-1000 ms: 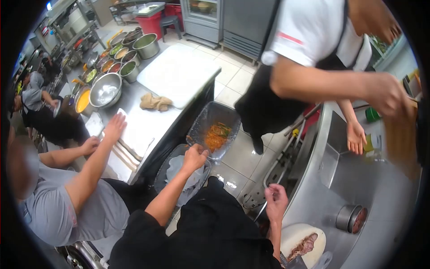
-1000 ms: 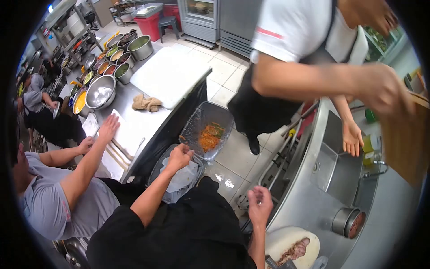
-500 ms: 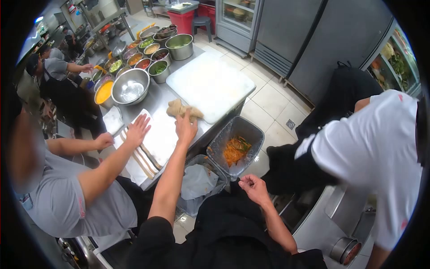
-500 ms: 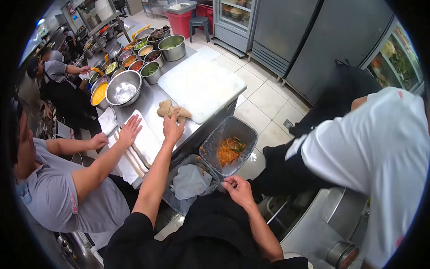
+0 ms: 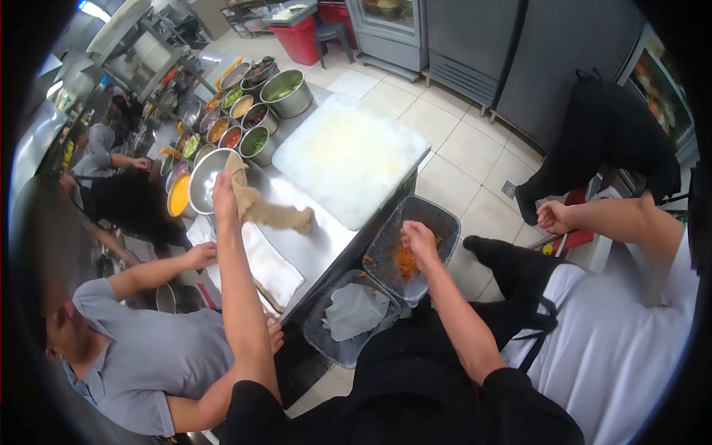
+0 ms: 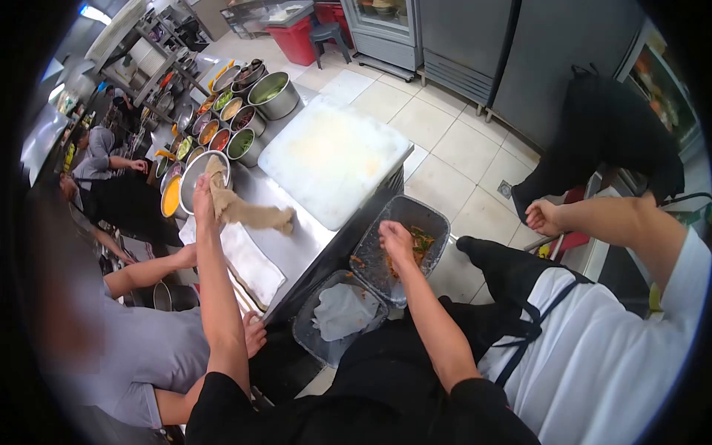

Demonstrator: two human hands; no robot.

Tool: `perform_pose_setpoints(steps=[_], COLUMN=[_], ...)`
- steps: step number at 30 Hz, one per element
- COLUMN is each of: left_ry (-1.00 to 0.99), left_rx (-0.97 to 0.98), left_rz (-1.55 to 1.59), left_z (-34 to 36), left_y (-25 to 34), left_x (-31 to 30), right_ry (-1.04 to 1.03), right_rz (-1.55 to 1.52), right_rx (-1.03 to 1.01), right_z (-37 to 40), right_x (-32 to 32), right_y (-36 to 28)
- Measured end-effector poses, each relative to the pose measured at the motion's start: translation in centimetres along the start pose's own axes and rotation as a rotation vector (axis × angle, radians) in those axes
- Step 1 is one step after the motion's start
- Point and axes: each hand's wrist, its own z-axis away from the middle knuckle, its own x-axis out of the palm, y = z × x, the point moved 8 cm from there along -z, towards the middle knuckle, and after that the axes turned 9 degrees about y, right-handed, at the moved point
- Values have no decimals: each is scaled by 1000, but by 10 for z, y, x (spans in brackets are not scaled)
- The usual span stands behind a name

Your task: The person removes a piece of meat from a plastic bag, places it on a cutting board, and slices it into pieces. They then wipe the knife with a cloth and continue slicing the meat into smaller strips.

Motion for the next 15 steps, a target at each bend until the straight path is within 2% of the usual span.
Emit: perform_pose_setpoints(steps=[2,4,6,10,11,13,15], left_ry=[-61,-21,-152,-29,-87,-82,-32], left_rx=[-165,-179,-304,-198,-106,-22,18], left_rz=[98,103,341,208,84,6,-8], left_z=[15,21,22,32,42,43,36], left_y=[-3,7,16,67,84,94,89], left_x=[12,12,14,15,23,26,19], right_ry=[-25,21,55,-101,-109,-96,35], right_rz=[-94,-101,-98,-115,-165,-222,-244], right_rx=[106,145,185,222,239,252,237], right_z=[-29,-48,-61,-72,-73,-73,-72], right_x=[23,38,46,67,71,72,68], right_y=[12,18,23,38,41,39,37])
